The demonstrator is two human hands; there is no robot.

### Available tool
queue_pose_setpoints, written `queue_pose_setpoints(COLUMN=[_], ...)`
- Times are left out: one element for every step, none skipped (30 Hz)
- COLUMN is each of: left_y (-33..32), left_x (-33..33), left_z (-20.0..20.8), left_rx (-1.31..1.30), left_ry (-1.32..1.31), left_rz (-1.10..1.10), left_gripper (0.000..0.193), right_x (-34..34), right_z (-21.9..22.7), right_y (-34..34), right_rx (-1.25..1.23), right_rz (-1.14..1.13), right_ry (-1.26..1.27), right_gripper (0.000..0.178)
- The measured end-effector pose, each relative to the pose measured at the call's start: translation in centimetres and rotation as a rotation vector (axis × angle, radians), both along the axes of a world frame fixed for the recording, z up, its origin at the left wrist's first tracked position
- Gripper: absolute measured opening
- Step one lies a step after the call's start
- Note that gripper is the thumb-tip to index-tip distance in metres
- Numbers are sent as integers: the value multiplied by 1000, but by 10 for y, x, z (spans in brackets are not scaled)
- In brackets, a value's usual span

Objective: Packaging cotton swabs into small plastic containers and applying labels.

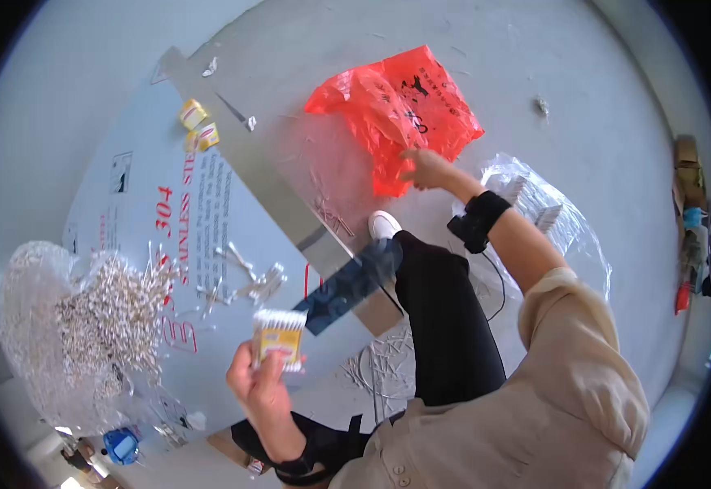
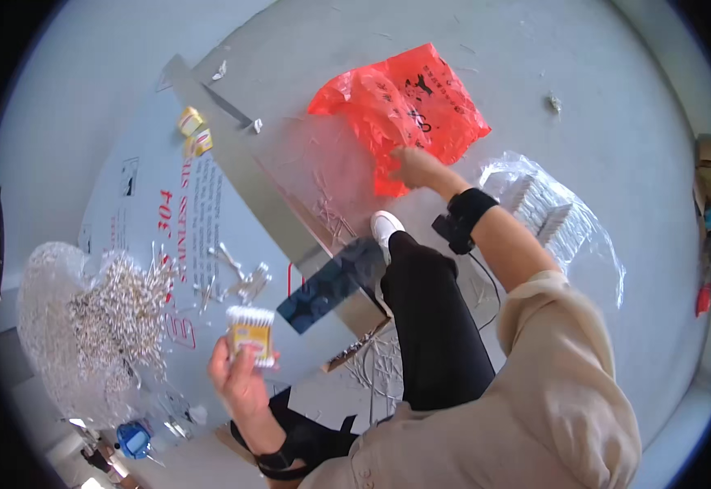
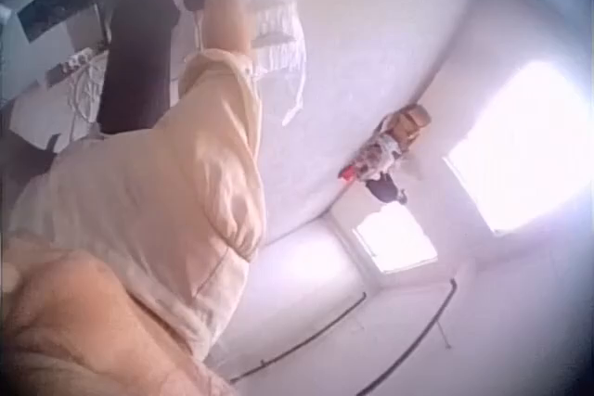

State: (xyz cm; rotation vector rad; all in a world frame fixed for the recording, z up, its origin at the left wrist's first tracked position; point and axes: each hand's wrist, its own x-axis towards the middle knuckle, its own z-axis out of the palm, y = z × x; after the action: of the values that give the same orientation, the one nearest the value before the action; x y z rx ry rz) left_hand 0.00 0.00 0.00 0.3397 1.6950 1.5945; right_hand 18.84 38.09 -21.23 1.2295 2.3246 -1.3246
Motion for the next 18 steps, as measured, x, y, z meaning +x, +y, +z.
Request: queue_pose_setpoints(left_y=[-5,-9,20,30,41,51,62,74,80,86,92,98,107,118,133,149,161,172], left_x=[-3,-6,-27,-29,-32,-32,-34,-34,-38,-41,-44,-47,-49,-51,-50,-45,-45,-47], left_z=[9,17,17,16,15,12,9,8,7,5,4,6,8,10,10,14,13,9], left_rx=[-64,-131,-96,-101,-105,-103,-107,-113,-135,-143,-177,-209,-205,-239,-262,-225,-218,-225], left_ry=[18,36,79,89,99,97,93,80,87,92,106,125,127,149,162,172,222,279], left_rz=[23,45,53,67,80,48,34,3,-11,-17,-66,-109,-113,-173,-245,-264,-342,-412], left_gripper=[33,32,32,34,35,37,37,39,40,40,39,38,38,36,34,28,26,25], right_x=[-9,-16,-56,-57,-57,-52,-48,-29,-31,-32,-30,-30,-23,-16,0,9,18,17], right_z=[-12,-22,-3,-22,-43,-70,-99,-135,-140,-142,-142,-136,-126,-115,-106,-95,-84,-58], right_y=[-21,-45,-24,-22,-17,-16,-13,-9,-8,-6,-4,-3,1,5,14,21,26,23], right_rx=[-32,-145,-191,-149,-155,-43,75,246,232,234,238,233,302,374,392,482,572,548], right_rz=[94,35,-25,3,0,-37,-79,-136,-139,-319,-502,-505,-603,-701,-718,-724,-725,-711], right_ry=[-39,-116,-150,-135,-134,-169,-201,-155,-151,-187,-223,-216,-147,-76,-85,84,253,347], right_gripper=[78,76,75,72,72,68,66,59,59,54,51,51,39,29,29,18,10,19])
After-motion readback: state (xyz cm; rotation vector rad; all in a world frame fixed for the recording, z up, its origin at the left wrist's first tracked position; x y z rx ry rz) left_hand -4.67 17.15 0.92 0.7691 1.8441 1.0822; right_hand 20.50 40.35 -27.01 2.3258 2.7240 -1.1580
